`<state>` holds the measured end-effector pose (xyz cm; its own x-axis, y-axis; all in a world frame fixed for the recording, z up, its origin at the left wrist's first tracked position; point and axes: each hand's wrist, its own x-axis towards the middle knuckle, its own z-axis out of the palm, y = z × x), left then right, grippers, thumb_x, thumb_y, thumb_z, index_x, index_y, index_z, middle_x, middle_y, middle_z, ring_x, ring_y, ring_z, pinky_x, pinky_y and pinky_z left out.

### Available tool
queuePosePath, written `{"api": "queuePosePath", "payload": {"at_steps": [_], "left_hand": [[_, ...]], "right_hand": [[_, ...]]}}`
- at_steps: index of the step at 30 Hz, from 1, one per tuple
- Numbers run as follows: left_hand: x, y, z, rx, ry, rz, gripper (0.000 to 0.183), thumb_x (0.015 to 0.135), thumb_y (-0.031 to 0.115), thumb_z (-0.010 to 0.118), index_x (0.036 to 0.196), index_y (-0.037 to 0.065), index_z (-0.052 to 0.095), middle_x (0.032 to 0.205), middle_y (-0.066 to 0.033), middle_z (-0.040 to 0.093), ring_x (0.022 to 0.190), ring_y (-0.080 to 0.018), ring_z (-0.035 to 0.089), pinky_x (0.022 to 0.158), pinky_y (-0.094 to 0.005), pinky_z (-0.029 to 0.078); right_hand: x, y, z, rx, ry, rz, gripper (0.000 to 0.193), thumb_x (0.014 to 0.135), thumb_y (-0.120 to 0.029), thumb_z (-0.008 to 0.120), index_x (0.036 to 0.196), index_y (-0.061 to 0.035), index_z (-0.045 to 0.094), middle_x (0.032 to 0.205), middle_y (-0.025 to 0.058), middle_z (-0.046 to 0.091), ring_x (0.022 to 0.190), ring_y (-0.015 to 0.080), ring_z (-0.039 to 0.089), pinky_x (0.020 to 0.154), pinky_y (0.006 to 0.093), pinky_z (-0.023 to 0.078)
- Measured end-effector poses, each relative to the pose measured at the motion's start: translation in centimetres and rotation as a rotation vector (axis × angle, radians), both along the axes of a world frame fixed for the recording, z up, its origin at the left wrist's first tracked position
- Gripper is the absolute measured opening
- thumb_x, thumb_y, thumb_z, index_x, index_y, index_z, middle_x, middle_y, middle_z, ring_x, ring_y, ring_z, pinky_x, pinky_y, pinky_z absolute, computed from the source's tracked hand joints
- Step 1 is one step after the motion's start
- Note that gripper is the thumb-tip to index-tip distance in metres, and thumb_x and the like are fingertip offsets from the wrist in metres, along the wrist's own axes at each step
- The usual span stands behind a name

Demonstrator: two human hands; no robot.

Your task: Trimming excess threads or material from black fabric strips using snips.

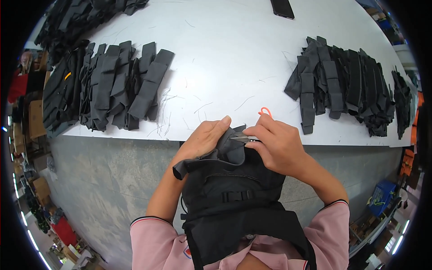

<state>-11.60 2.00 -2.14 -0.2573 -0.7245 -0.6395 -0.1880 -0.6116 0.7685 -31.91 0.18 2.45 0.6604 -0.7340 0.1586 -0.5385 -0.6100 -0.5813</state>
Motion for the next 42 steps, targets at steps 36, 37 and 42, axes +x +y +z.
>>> {"api": "queuePosePath", "payload": {"at_steps": [36, 37, 42], "left_hand": [[-0.4, 0.4, -3.4, -0.28, -0.197, 0.191, 0.054, 0.098, 0.043, 0.036, 0.082, -0.006, 0.054, 0.064, -0.0155, 0.05, 0.061, -0.0224, 0.045, 0.064, -0.0339, 0.042], [-0.4, 0.2, -3.3, -0.28, -0.193, 0.193, 0.054, 0.098, 0.043, 0.036, 0.082, -0.006, 0.054, 0.064, -0.0155, 0.05, 0.061, -0.0224, 0.045, 0.064, -0.0339, 0.042], [-0.6, -0.1, -2.2, -0.208, -0.156, 0.15, 0.055, 0.098, 0.043, 0.038, 0.082, -0.007, 0.054, 0.065, -0.0111, 0.051, 0.065, -0.0169, 0.045, 0.066, -0.031, 0.042]], "right_hand": [[0.1, -0.3, -1.8, 1.249, -0.429, -0.024, 0.015, 0.065, -0.002, 0.073, 0.066, -0.0013, 0.058, 0.058, 0.0006, 0.047, 0.054, 0.0078, 0.045, 0.049, 0.0236, 0.034], [-1.0, -0.4, -1.7, 1.12, -0.508, 0.199, 0.013, 0.065, -0.002, 0.074, 0.066, -0.0021, 0.061, 0.056, -0.0016, 0.047, 0.055, 0.0061, 0.043, 0.048, 0.0241, 0.032], [0.6, -0.5, -1.9, 0.408, -0.289, -0.167, 0.018, 0.069, -0.007, 0.075, 0.084, -0.0038, 0.065, 0.065, 0.0041, 0.051, 0.055, 0.0128, 0.048, 0.05, 0.0249, 0.036]]}}
